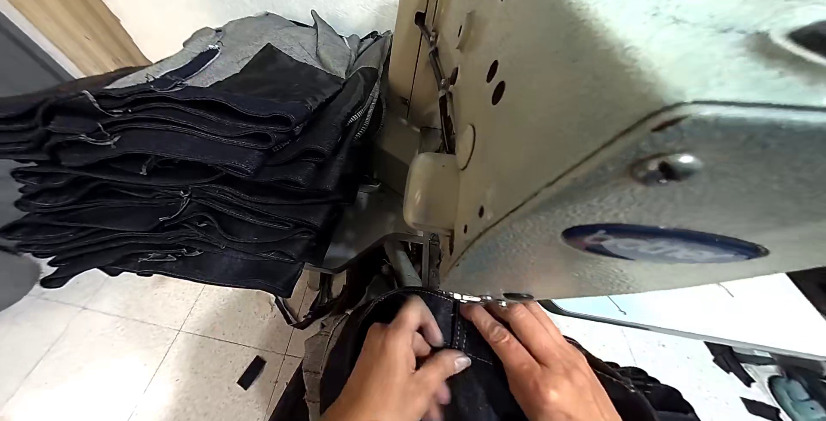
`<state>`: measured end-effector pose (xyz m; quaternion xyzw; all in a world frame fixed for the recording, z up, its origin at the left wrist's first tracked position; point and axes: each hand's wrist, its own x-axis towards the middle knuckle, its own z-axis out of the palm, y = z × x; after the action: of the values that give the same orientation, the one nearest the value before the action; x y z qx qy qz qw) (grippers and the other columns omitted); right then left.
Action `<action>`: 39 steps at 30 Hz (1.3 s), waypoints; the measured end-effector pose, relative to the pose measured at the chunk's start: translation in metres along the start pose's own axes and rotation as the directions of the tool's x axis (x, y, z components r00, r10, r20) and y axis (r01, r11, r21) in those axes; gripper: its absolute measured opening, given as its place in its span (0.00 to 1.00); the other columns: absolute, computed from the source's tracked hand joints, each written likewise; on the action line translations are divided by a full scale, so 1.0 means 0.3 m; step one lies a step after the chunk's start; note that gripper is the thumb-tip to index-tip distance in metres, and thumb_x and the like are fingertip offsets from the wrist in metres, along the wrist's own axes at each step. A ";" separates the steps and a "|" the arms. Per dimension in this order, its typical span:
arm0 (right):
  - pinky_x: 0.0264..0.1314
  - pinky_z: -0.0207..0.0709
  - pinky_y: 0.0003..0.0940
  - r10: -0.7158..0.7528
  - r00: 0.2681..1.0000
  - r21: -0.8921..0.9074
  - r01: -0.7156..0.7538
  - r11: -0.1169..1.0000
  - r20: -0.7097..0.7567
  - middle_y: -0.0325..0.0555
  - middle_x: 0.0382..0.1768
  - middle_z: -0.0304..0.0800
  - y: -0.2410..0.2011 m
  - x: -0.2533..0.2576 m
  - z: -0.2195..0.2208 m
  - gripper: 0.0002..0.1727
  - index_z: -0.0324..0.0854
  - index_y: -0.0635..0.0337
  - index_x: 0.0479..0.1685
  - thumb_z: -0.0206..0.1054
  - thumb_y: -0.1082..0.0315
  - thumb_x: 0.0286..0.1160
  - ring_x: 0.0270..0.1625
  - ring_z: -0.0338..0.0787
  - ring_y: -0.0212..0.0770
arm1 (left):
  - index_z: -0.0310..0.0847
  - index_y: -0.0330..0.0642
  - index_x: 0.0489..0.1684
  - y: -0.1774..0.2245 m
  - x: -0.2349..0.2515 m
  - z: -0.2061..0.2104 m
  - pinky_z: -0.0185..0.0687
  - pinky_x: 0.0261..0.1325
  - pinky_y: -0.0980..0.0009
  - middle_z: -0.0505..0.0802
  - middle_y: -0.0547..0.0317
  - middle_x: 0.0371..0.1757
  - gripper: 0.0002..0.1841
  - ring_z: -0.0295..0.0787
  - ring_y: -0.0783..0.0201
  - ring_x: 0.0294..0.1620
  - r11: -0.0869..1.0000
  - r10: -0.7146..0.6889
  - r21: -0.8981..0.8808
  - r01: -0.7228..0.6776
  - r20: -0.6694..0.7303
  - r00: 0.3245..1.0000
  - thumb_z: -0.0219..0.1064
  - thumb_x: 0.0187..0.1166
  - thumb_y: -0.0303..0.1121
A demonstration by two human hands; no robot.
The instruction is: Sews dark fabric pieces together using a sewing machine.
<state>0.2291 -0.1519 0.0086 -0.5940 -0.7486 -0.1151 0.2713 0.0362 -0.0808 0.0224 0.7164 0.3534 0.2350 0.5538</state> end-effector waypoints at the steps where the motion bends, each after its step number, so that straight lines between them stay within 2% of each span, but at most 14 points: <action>1: 0.52 0.81 0.28 -0.004 1.000 -0.014 0.003 1.000 -0.011 0.48 0.42 0.88 0.007 0.000 0.005 0.17 0.88 0.52 0.55 0.56 0.77 0.81 0.47 0.86 0.45 | 0.82 0.35 0.43 -0.028 -0.004 0.002 0.82 0.20 0.70 0.85 0.60 0.16 0.17 0.84 0.67 0.14 0.940 0.227 0.283 -0.190 -0.102 0.969 0.76 0.73 0.41; 2: 0.48 0.80 0.30 -0.009 0.999 -0.035 0.008 0.999 -0.030 0.48 0.41 0.87 0.012 -0.001 0.012 0.17 0.88 0.50 0.55 0.56 0.76 0.81 0.45 0.86 0.45 | 0.85 0.41 0.39 -0.063 0.002 0.000 0.78 0.21 0.71 0.83 0.63 0.16 0.18 0.81 0.67 0.16 0.772 0.478 0.537 -0.341 -0.137 0.868 0.75 0.72 0.49; 4: 0.40 0.80 0.33 -0.019 0.997 -0.067 0.014 0.998 -0.071 0.47 0.39 0.87 0.021 -0.005 0.026 0.17 0.88 0.48 0.55 0.54 0.74 0.82 0.41 0.86 0.46 | 0.89 0.57 0.45 -0.101 0.034 -0.026 0.79 0.44 0.70 0.89 0.69 0.33 0.12 0.85 0.64 0.38 0.433 0.753 0.739 -0.516 0.018 0.657 0.69 0.81 0.51; 5: 0.38 0.79 0.34 -0.017 0.996 -0.071 0.011 0.997 -0.086 0.47 0.39 0.87 0.027 -0.007 0.031 0.17 0.87 0.46 0.55 0.54 0.73 0.83 0.40 0.86 0.46 | 0.88 0.60 0.52 -0.103 0.053 -0.045 0.74 0.59 0.67 0.93 0.71 0.48 0.11 0.85 0.64 0.52 0.319 0.784 0.749 -0.581 0.136 0.606 0.64 0.85 0.49; 6: 0.37 0.78 0.35 -0.008 0.995 -0.054 0.003 0.999 -0.100 0.46 0.38 0.87 0.036 -0.010 0.034 0.17 0.88 0.44 0.55 0.54 0.72 0.84 0.39 0.86 0.45 | 0.88 0.60 0.56 -0.107 0.071 -0.059 0.71 0.65 0.67 0.94 0.72 0.58 0.12 0.84 0.64 0.59 0.235 0.795 0.738 -0.633 0.228 0.561 0.61 0.88 0.48; 8: 0.41 0.78 0.35 0.056 0.993 0.061 -0.050 0.997 -0.105 0.42 0.38 0.87 0.062 -0.028 0.038 0.16 0.88 0.36 0.56 0.53 0.63 0.88 0.40 0.86 0.42 | 0.88 0.56 0.61 -0.121 0.090 -0.074 0.71 0.66 0.69 0.93 0.69 0.65 0.15 0.85 0.64 0.61 0.169 0.790 0.694 -0.700 0.330 0.517 0.59 0.89 0.47; 9: 0.47 0.76 0.35 0.117 0.989 0.155 -0.102 0.983 -0.094 0.40 0.38 0.87 0.073 -0.045 0.041 0.15 0.88 0.34 0.56 0.53 0.57 0.90 0.43 0.86 0.39 | 0.88 0.54 0.62 -0.126 0.092 -0.076 0.72 0.66 0.71 0.93 0.67 0.64 0.16 0.85 0.64 0.59 0.167 0.789 0.677 -0.717 0.344 0.509 0.59 0.89 0.46; 11: 0.57 0.77 0.38 0.248 0.966 0.283 -0.218 0.934 -0.075 0.41 0.40 0.92 0.085 -0.081 0.051 0.17 0.87 0.45 0.53 0.56 0.48 0.90 0.46 0.89 0.37 | 0.88 0.52 0.62 -0.128 0.092 -0.071 0.74 0.66 0.73 0.93 0.66 0.62 0.16 0.86 0.64 0.58 0.178 0.788 0.677 -0.714 0.337 0.515 0.60 0.89 0.46; 14: 0.60 0.75 0.42 0.351 0.934 0.310 -0.314 0.897 -0.072 0.44 0.36 0.93 0.102 -0.093 0.068 0.24 0.87 0.56 0.42 0.57 0.45 0.87 0.44 0.90 0.39 | 0.89 0.53 0.61 -0.110 0.087 -0.044 0.75 0.63 0.74 0.94 0.67 0.61 0.16 0.86 0.64 0.57 0.205 0.768 0.732 -0.650 0.292 0.570 0.60 0.88 0.47; 19: 0.59 0.74 0.34 0.239 0.959 0.294 -0.187 0.937 -0.153 0.41 0.30 0.88 0.178 -0.039 0.068 0.24 0.84 0.51 0.35 0.54 0.43 0.89 0.44 0.88 0.35 | 0.93 0.51 0.58 -0.051 0.078 -0.003 0.80 0.55 0.73 0.96 0.66 0.58 0.17 0.89 0.62 0.51 0.221 0.714 0.808 -0.546 0.247 0.655 0.60 0.88 0.47; 28: 0.59 0.74 0.32 0.187 0.979 0.322 -0.152 0.935 -0.080 0.45 0.32 0.90 0.186 -0.050 0.035 0.23 0.85 0.54 0.37 0.57 0.46 0.88 0.45 0.88 0.37 | 0.92 0.53 0.60 -0.039 0.063 -0.013 0.79 0.58 0.74 0.96 0.67 0.60 0.17 0.89 0.64 0.54 0.216 0.687 0.802 -0.557 0.280 0.670 0.60 0.88 0.46; 31: 0.57 0.75 0.32 0.186 0.981 0.293 -0.163 0.942 -0.052 0.46 0.32 0.90 0.187 -0.060 0.014 0.23 0.85 0.55 0.37 0.57 0.47 0.88 0.44 0.88 0.39 | 0.92 0.54 0.59 -0.051 0.075 -0.039 0.78 0.60 0.76 0.95 0.70 0.61 0.15 0.88 0.67 0.57 0.314 0.676 0.728 -0.610 0.279 0.681 0.61 0.88 0.45; 34: 0.53 0.75 0.33 0.178 0.982 0.264 -0.155 0.952 -0.068 0.46 0.30 0.88 0.184 -0.059 0.013 0.23 0.85 0.55 0.37 0.55 0.47 0.89 0.41 0.87 0.41 | 0.94 0.47 0.52 -0.037 0.081 -0.104 0.81 0.68 0.75 0.97 0.61 0.56 0.11 0.91 0.65 0.62 0.479 0.664 0.542 -0.690 0.290 0.689 0.67 0.85 0.39; 39: 0.54 0.77 0.31 0.190 0.975 0.224 -0.161 0.961 -0.113 0.42 0.29 0.88 0.204 -0.071 0.020 0.23 0.84 0.52 0.37 0.54 0.45 0.89 0.42 0.88 0.37 | 0.95 0.46 0.43 0.017 0.088 -0.223 0.79 0.70 0.76 0.98 0.61 0.46 0.12 0.90 0.68 0.61 0.587 0.628 0.588 -0.556 0.101 0.771 0.67 0.85 0.40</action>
<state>0.2889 -0.1501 -0.0172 -0.6167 -0.6810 -0.0490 0.3919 0.0058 -0.0193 0.0442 0.9118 0.1807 0.3261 0.1720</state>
